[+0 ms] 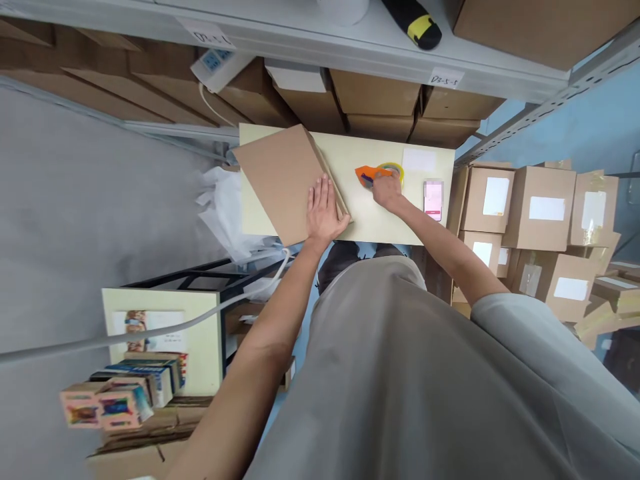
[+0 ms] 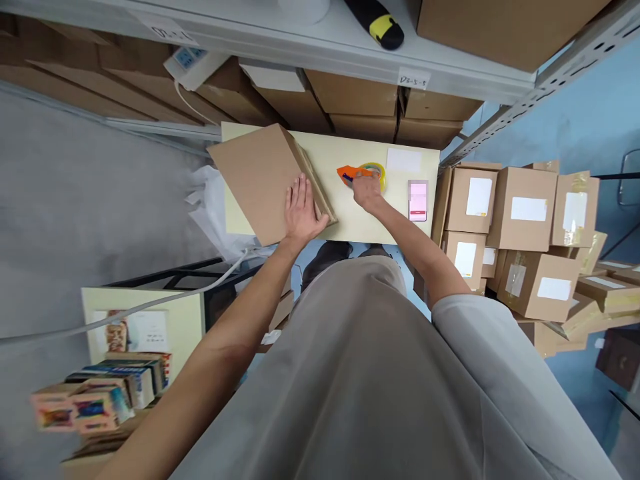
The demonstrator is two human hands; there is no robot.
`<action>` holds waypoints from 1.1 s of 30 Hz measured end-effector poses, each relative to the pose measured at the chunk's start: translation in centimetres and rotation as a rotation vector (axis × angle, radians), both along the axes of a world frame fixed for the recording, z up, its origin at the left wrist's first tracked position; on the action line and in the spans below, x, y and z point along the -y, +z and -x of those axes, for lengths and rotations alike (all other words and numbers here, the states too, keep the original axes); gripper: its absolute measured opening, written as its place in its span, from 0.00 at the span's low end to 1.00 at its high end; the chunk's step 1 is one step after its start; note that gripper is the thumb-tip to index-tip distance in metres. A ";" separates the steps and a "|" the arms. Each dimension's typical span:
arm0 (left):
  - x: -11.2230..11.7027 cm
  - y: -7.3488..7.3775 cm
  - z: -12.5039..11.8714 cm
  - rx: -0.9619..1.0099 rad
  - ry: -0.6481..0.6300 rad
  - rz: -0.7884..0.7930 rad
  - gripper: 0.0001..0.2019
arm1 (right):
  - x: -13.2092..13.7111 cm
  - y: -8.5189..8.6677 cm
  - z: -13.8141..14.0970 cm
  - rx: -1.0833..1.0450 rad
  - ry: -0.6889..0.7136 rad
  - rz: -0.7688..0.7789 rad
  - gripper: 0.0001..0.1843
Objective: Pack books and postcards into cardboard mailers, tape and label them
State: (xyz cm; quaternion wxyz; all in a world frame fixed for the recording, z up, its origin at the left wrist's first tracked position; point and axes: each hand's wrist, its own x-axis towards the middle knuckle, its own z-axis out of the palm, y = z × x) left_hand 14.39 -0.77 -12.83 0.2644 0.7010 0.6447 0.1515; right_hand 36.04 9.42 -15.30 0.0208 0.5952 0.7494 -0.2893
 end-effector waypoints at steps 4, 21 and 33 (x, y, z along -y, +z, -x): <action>0.2 -0.1 0.2 0.004 0.012 -0.001 0.52 | 1.2 -3.3 -2.0 -0.024 -0.120 -0.021 0.36; 0.6 -0.6 0.6 0.008 0.081 0.058 0.43 | 14.3 -3.6 0.5 -0.688 -0.373 0.318 0.43; 0.7 -0.8 0.3 0.036 0.093 0.076 0.44 | 14.6 -4.0 7.4 -0.972 -0.576 0.578 0.50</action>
